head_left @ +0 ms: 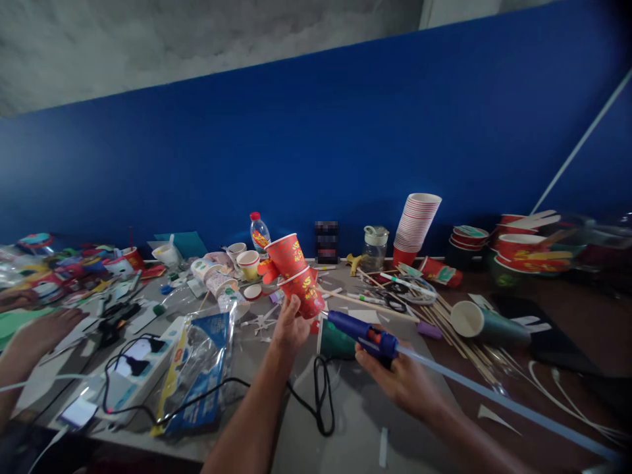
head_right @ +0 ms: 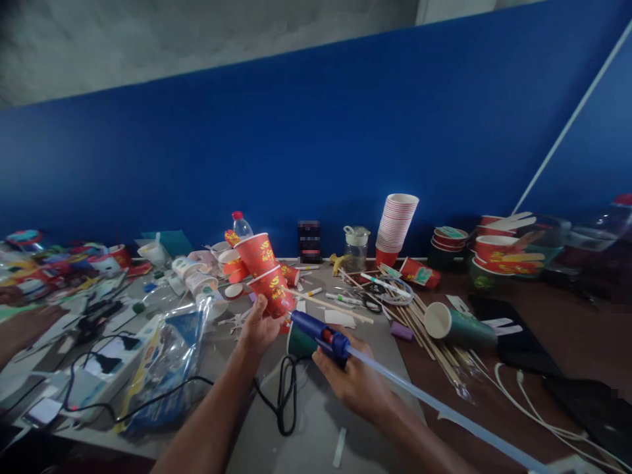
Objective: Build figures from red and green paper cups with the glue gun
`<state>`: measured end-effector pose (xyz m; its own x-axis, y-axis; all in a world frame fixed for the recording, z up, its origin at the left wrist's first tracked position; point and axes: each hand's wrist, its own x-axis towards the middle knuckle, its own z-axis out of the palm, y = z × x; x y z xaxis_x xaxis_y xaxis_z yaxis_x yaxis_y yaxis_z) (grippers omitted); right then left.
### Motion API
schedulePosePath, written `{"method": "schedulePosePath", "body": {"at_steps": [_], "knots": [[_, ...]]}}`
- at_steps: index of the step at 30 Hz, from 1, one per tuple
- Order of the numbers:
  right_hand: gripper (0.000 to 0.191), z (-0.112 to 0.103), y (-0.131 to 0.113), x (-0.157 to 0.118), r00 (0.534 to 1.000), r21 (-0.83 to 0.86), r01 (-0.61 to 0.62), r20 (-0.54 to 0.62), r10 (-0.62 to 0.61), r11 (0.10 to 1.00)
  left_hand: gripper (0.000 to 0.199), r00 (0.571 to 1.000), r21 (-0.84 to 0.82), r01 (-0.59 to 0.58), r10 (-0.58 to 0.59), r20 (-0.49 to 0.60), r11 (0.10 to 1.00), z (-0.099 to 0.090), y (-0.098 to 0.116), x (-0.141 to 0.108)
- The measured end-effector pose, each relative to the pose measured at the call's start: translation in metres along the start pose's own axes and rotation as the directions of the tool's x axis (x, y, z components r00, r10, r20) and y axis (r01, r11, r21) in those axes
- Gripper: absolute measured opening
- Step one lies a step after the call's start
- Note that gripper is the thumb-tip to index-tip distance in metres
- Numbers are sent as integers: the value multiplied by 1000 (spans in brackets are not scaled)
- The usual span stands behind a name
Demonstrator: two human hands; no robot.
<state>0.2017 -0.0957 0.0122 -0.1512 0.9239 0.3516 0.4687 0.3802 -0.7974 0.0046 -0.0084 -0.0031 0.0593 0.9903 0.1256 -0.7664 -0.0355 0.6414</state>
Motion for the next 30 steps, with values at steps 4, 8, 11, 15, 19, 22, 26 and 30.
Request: {"method": "schedulePosePath", "body": {"at_steps": [4, 8, 11, 15, 19, 22, 26, 30], "knots": [[28, 3, 4, 2, 996, 113, -63, -52, 69, 992, 55, 1000, -3, -3, 3, 16, 1000, 0, -1, 0], [34, 2, 0, 3, 995, 129, -93, -23, 97, 987, 60, 1000, 0, -8, 8, 12, 1000, 4, 1, -1], [35, 2, 0, 2, 995, 120, -96, -27, 100, 988, 61, 1000, 2, -10, 10, -2, 1000, 7, 1, -1], [37, 6, 8, 1, 994, 93, -107, -21, 110, 990, 60, 1000, 19, -8, 8, 12, 1000, 7, 1, -1], [40, 8, 14, -1, 988, 34, -154, 0, 154, 987, 60, 1000, 3, -3, 3, 17, 1000, 6, 1, -1], [42, 7, 12, -2, 982, 29, -186, 26, 185, 982, 60, 1000, -8, -9, 9, 3, 1000, 8, 1, -1], [41, 5, 5, -3, 977, 32, -200, 77, 197, 979, 59, 1000, -8, -6, 6, -6, 1000, 10, 2, -1], [38, 3, -1, -2, 982, 6, -170, 78, 169, 985, 58, 1000, -8, 16, -16, -6, 1000, 11, 3, -2]]}}
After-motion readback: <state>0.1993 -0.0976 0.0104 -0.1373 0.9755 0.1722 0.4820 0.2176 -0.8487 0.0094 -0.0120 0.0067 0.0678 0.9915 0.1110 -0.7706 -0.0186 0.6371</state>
